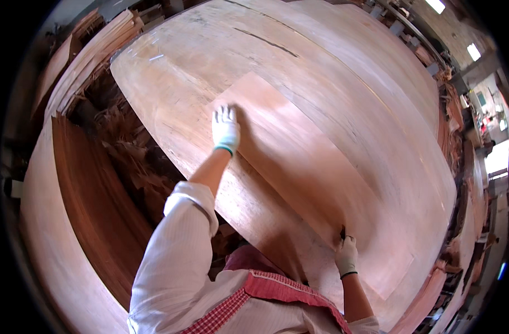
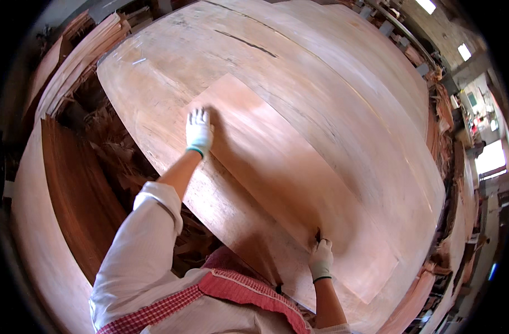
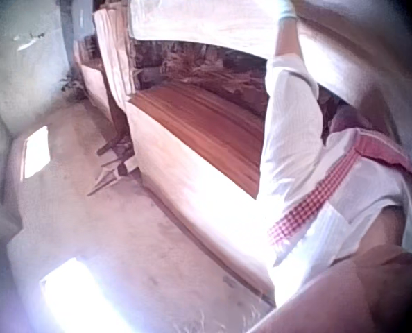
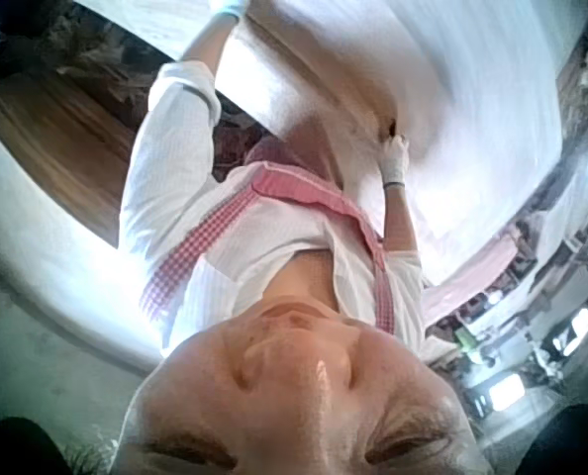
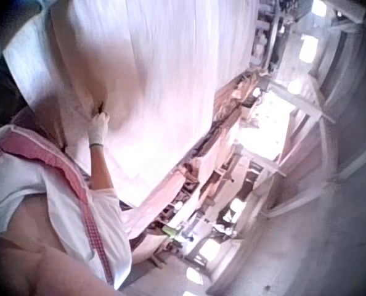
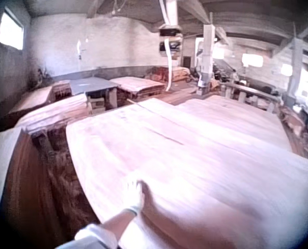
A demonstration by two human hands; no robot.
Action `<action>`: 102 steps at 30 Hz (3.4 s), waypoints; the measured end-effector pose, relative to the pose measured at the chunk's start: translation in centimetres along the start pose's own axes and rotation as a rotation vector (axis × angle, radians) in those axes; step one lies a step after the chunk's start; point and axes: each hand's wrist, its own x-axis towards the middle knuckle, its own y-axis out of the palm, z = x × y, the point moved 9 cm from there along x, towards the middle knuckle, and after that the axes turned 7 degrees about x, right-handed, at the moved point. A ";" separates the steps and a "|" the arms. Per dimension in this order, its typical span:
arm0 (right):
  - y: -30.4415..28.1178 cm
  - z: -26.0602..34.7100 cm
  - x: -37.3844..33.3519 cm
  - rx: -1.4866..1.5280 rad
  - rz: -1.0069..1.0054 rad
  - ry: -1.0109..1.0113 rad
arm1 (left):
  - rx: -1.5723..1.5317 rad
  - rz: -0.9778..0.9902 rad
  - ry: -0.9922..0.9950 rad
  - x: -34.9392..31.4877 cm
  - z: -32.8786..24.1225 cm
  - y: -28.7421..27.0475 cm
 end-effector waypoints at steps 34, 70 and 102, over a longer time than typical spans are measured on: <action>4.9 7.8 4.9 -0.154 0.437 -0.091 | -0.480 -0.111 0.604 -11.9 -22.0 -5.8; -6.9 -25.4 -5.8 -0.036 0.376 -0.239 | -1.015 -0.180 0.272 -24.2 -37.4 -13.2; 10.0 38.3 36.4 -0.246 0.265 -0.806 | -0.706 -0.094 0.258 11.0 3.1 4.0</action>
